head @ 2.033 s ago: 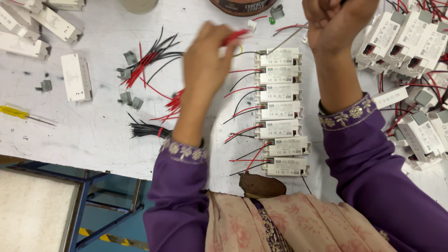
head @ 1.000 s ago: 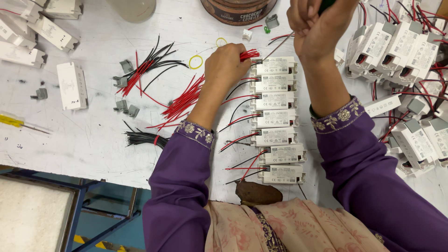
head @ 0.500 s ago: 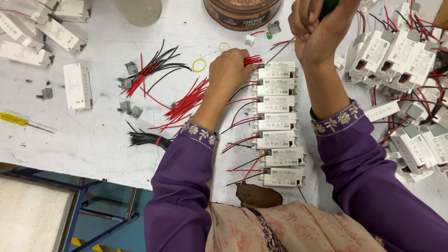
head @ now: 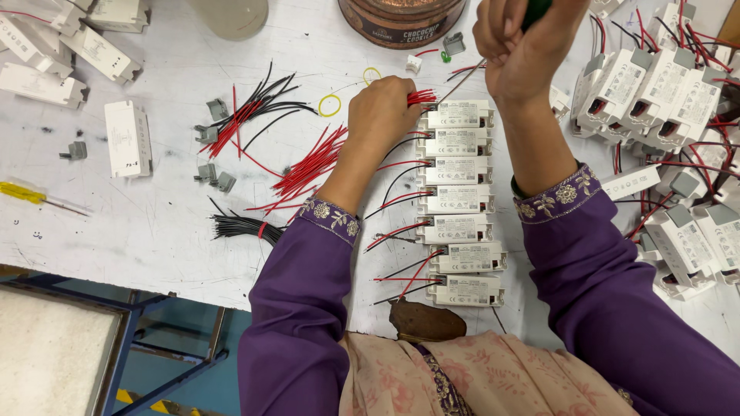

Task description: The person aligns a row of white rectangular components on a table, attaches black wires to them using a screwdriver, and fits grey plastic clips onto the ends of the wires.

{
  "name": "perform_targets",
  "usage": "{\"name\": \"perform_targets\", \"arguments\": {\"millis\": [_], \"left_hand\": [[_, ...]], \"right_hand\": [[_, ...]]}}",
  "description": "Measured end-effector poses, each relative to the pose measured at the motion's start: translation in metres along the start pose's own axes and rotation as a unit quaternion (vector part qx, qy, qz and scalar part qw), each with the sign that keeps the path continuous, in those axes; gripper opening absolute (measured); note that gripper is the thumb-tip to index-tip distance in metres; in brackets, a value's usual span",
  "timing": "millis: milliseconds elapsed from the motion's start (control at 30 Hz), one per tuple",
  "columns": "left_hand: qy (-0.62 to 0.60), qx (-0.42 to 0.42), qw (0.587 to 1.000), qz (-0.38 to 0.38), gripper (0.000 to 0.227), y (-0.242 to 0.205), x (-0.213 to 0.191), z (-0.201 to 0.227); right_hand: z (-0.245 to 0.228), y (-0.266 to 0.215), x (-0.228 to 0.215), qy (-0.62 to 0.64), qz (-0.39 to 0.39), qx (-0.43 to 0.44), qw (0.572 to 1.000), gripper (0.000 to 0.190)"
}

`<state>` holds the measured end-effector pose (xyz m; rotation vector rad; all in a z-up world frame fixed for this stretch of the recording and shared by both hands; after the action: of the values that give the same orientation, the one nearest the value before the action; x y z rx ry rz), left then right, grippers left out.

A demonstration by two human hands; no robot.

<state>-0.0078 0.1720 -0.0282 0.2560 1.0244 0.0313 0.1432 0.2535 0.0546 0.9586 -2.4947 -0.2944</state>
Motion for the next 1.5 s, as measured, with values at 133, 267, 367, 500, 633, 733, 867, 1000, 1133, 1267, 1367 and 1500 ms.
{"name": "perform_targets", "arguments": {"millis": [133,267,367,500,633,733,867,1000,1133,1267,1367,1500], "left_hand": [[0.007,0.020,1.000,-0.001,0.018,0.003,0.001,0.003],[0.016,0.053,0.998,0.021,0.017,0.008,0.000,0.008],[0.024,0.047,0.999,0.015,0.014,0.011,0.006,0.005],[0.055,0.058,0.996,0.034,0.010,0.013,0.015,0.010],[-0.002,0.082,0.993,0.082,0.017,0.004,0.020,0.001],[-0.152,0.024,0.987,0.041,0.029,-0.002,0.045,-0.039],[-0.419,-0.086,0.900,0.085,0.031,-0.011,0.061,-0.081],[-0.360,-0.107,0.920,0.113,0.028,-0.031,0.016,-0.108],[-0.073,-0.092,0.990,0.072,0.027,-0.063,-0.040,-0.123],[0.106,-0.086,0.990,0.036,0.021,-0.091,-0.050,-0.109],[0.094,-0.072,0.991,0.061,0.019,-0.108,-0.046,-0.099],[0.089,-0.004,0.989,0.114,0.016,-0.124,-0.064,-0.078]], "right_hand": [[0.003,0.004,0.005,0.006,0.007,0.010,1.000,0.067],[0.000,0.011,0.016,0.002,-0.009,0.006,1.000,0.068],[0.003,0.009,0.013,0.003,-0.002,0.010,1.000,0.068],[0.009,0.007,0.001,0.016,0.007,0.019,1.000,0.068],[0.016,0.000,-0.019,0.027,0.022,0.000,0.999,0.068],[0.023,0.006,-0.041,0.094,0.051,-0.018,0.994,0.067],[-0.025,-0.016,-0.058,0.117,0.108,-0.096,0.983,0.069],[-0.081,-0.082,-0.037,0.259,0.112,-0.104,0.954,0.065],[-0.108,-0.140,-0.032,0.487,0.171,-0.069,0.854,0.052],[-0.111,-0.181,-0.053,0.492,0.206,-0.050,0.845,0.048],[-0.108,-0.206,-0.073,0.338,0.177,-0.010,0.924,0.052],[-0.108,-0.241,-0.089,0.204,0.194,0.015,0.960,0.046]]}}
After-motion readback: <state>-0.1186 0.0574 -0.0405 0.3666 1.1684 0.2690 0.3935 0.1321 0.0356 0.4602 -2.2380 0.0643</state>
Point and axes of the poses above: each hand's wrist, its own y-axis towards the middle knuckle, its own x-axis out of the palm, z = x × y, the point moved 9 cm from there along y, towards the middle knuckle, and after that the axes turned 15 degrees about x, right-handed, at the moved point
